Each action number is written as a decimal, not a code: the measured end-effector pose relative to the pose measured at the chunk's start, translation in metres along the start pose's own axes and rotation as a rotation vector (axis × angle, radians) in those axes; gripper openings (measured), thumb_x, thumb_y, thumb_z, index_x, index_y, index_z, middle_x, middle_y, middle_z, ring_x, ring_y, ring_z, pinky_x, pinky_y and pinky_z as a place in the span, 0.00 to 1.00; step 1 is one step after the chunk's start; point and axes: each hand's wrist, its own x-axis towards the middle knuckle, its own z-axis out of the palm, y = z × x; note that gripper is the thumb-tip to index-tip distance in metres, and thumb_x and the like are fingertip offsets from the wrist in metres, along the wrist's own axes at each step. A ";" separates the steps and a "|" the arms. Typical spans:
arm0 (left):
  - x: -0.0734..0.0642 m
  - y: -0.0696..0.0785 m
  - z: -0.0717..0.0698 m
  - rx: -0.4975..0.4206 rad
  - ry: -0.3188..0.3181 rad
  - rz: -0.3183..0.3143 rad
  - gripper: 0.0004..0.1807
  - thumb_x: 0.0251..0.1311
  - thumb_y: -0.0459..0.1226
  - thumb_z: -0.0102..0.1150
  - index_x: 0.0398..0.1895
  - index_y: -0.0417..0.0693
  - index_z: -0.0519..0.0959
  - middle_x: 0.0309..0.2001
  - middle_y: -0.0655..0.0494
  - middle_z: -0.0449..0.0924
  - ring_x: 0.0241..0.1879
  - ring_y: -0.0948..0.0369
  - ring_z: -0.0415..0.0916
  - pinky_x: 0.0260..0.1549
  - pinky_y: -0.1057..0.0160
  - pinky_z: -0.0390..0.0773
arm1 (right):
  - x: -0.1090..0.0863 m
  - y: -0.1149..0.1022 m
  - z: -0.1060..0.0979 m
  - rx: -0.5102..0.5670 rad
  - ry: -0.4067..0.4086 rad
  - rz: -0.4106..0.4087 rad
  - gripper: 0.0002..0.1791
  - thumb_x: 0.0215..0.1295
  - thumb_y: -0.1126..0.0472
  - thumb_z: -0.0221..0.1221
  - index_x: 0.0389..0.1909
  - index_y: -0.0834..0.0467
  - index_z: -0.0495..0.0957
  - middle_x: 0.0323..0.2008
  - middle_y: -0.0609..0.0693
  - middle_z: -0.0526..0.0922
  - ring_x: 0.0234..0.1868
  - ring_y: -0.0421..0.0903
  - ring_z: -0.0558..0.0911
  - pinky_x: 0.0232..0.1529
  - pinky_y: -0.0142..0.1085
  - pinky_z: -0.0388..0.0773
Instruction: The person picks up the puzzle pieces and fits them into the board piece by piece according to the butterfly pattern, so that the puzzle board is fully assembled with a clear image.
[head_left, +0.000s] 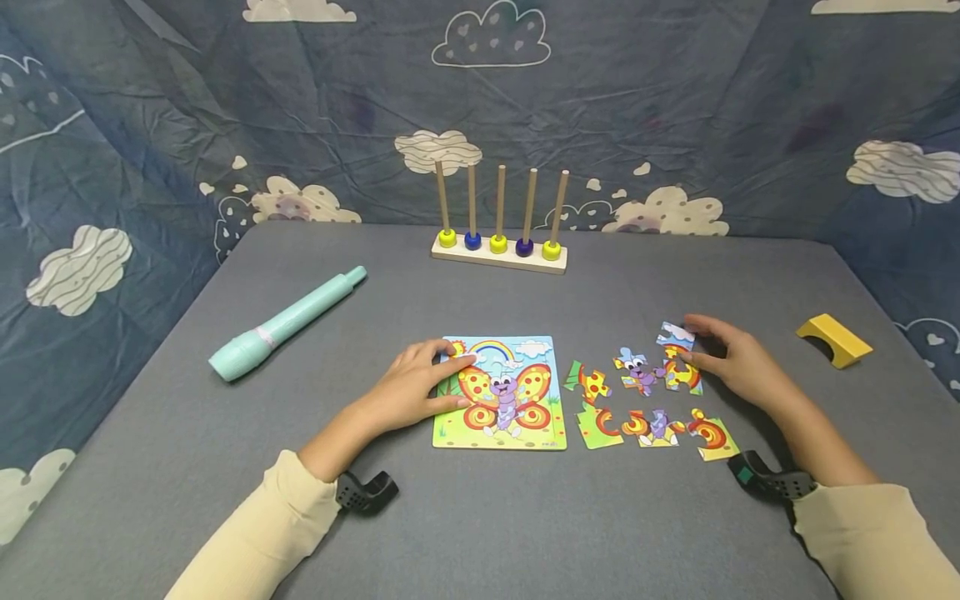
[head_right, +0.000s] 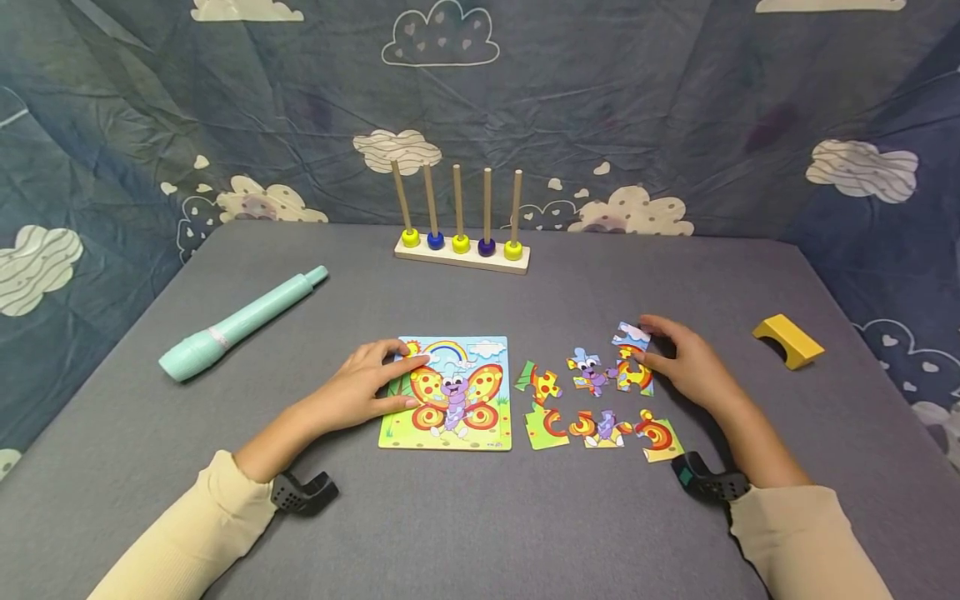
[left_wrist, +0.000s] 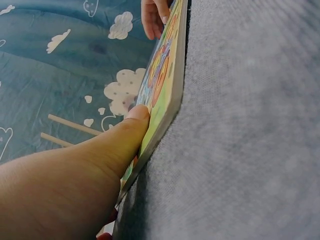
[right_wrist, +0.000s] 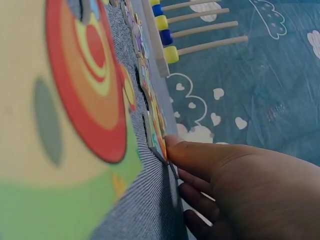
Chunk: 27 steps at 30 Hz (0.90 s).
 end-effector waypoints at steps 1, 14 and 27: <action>0.000 0.000 0.000 -0.002 0.001 0.000 0.32 0.56 0.55 0.52 0.65 0.62 0.62 0.58 0.54 0.58 0.56 0.53 0.55 0.55 0.51 0.55 | 0.000 0.000 0.000 -0.016 -0.004 0.004 0.32 0.60 0.56 0.58 0.60 0.69 0.60 0.55 0.69 0.64 0.58 0.67 0.59 0.53 0.61 0.52; 0.000 0.001 0.000 -0.017 0.004 -0.002 0.32 0.56 0.54 0.53 0.65 0.61 0.63 0.58 0.54 0.58 0.56 0.53 0.54 0.55 0.51 0.54 | -0.004 -0.023 -0.005 -0.066 0.087 -0.074 0.25 0.59 0.64 0.57 0.56 0.70 0.66 0.50 0.68 0.65 0.50 0.68 0.64 0.44 0.63 0.60; 0.000 0.003 -0.001 0.009 0.007 -0.005 0.30 0.57 0.53 0.53 0.64 0.61 0.64 0.58 0.54 0.59 0.56 0.53 0.56 0.55 0.51 0.55 | -0.010 -0.118 0.011 0.010 0.162 -0.414 0.26 0.50 0.71 0.63 0.54 0.63 0.72 0.48 0.57 0.69 0.47 0.54 0.71 0.42 0.50 0.68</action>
